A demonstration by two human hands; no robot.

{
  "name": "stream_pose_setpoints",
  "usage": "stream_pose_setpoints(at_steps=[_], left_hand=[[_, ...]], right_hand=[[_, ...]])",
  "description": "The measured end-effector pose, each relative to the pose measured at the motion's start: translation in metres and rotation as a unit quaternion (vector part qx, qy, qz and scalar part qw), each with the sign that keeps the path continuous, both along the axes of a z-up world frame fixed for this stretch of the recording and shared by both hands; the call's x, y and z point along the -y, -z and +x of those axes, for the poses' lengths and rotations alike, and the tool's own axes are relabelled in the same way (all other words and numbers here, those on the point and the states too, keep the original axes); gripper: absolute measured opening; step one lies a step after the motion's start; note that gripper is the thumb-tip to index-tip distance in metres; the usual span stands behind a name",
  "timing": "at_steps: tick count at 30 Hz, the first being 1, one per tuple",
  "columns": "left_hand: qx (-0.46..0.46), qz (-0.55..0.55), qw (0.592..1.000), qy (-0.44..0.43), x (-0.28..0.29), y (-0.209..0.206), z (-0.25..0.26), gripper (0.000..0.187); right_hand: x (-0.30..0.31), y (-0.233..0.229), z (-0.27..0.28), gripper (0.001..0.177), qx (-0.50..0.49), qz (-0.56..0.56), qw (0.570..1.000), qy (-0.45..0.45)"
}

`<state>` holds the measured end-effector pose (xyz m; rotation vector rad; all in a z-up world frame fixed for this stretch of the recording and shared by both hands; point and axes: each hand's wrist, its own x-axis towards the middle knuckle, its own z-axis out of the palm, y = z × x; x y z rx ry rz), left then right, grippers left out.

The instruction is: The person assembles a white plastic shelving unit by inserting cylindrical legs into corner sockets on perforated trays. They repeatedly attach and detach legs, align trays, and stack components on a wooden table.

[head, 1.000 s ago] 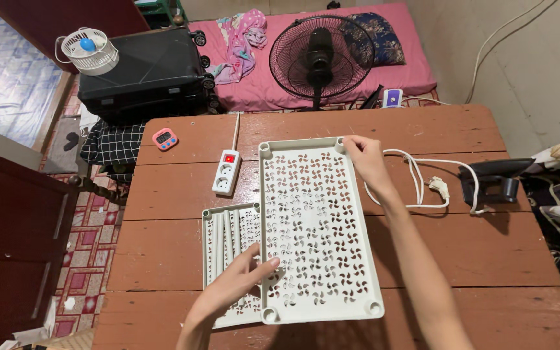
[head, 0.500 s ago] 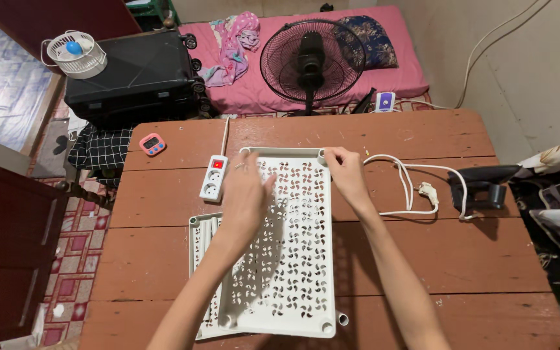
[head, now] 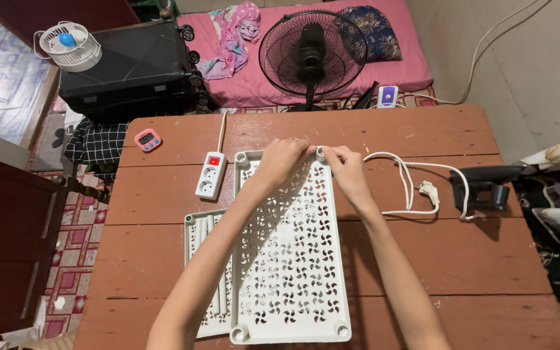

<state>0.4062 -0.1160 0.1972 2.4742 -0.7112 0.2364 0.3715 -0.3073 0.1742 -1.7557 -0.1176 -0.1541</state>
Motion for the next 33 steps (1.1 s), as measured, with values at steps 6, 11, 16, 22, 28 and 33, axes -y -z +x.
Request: stream_pose_setpoints(at_steps=[6, 11, 16, 22, 28, 33], left_hand=[[-0.041, 0.03, 0.999, 0.007, -0.003, -0.006, 0.004, 0.034], [-0.017, 0.041, 0.999, 0.012, -0.01, -0.007, 0.006, 0.037], [-0.028, 0.071, 0.997, 0.004, -0.008, -0.002, 0.008, 0.038], [-0.017, 0.047, 0.999, 0.014, -0.008, -0.003, 0.002, 0.035], [0.018, 0.043, 0.999, 0.008, -0.014, 0.0, 0.001, 0.021], [0.035, 0.048, 0.998, 0.002, -0.014, 0.008, 0.001, 0.019]], right_hand=[[0.015, 0.019, 0.009, 0.043, -0.162, 0.279, 0.939, -0.117], [0.012, 0.033, -0.002, 0.028, -0.043, 0.127, 0.984, -0.121], [0.008, 0.039, -0.002, 0.031, 0.031, 0.157, 0.975, -0.154], [0.003, 0.043, 0.0, 0.039, 0.023, 0.125, 0.986, -0.111], [-0.004, 0.044, -0.005, 0.03, 0.069, 0.134, 0.983, -0.108], [-0.005, 0.043, -0.005, 0.038, 0.055, 0.122, 0.987, -0.088]])
